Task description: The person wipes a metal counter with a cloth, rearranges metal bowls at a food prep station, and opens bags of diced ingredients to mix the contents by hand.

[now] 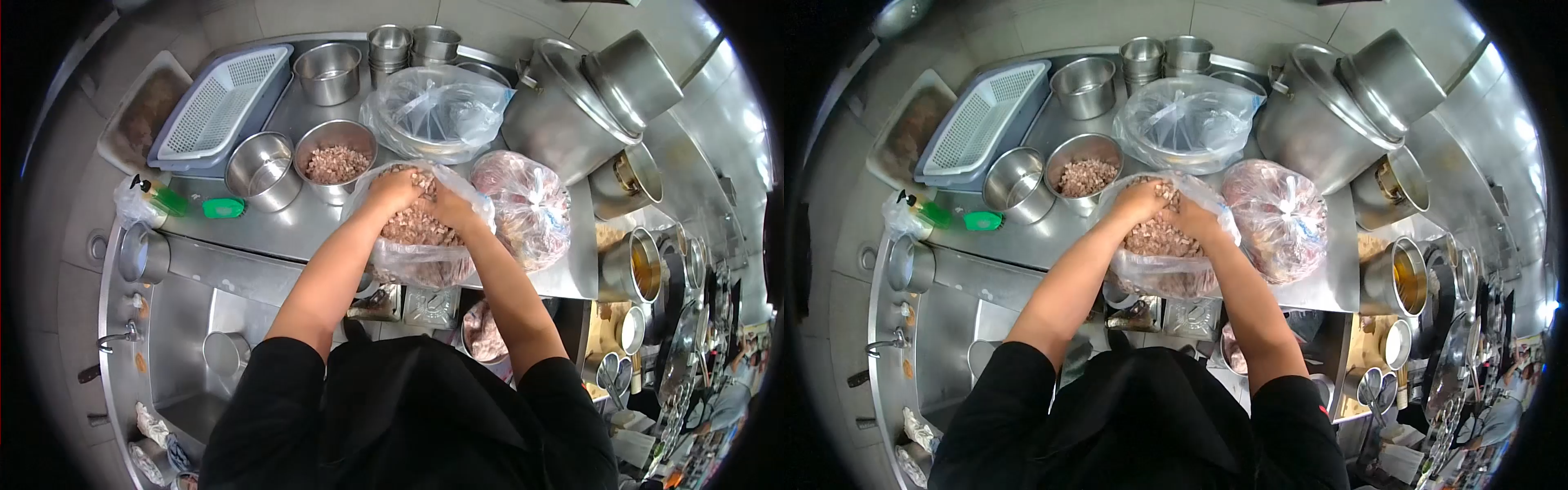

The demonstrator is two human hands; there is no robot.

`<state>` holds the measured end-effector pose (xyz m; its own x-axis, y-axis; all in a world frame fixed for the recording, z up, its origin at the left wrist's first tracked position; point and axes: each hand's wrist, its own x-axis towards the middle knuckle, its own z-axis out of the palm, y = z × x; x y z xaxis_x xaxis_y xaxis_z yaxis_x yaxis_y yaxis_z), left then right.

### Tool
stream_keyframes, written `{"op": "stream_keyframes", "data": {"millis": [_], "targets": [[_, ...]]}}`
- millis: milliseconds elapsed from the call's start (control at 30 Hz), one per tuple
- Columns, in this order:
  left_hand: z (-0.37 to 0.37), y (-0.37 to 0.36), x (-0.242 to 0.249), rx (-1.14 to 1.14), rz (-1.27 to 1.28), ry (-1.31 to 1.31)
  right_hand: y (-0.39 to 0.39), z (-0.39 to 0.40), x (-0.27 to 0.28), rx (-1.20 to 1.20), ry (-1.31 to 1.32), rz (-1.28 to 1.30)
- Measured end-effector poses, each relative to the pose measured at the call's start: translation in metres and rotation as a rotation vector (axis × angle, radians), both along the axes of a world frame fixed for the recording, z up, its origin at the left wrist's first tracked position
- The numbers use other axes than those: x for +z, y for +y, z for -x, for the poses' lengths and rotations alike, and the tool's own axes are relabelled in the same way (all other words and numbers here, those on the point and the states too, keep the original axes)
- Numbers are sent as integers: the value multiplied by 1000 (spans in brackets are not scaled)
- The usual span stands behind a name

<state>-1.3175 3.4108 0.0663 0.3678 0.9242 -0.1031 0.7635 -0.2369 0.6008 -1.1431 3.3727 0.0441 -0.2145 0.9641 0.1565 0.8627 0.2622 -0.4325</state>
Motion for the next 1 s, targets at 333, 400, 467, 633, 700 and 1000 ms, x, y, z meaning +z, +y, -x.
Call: {"op": "stream_keyframes", "data": {"millis": [333,400,467,633,700,1000], "targets": [[15,23,-35,-72,-41,-106,-7,2,57,-100,-223,695],[24,0,-14,64,156,-205,-6,1,57,-82,-207,599],[30,-14,-15,39,59,-189,2,-1,49,-58,-199,506],[30,-56,1,-78,36,42,8,7,44,-129,15,578],[35,-54,-5,-142,44,-75,13,9,26,-122,9,463],[36,-67,1,-163,60,-120,1,-3,33,-76,217,647]]}}
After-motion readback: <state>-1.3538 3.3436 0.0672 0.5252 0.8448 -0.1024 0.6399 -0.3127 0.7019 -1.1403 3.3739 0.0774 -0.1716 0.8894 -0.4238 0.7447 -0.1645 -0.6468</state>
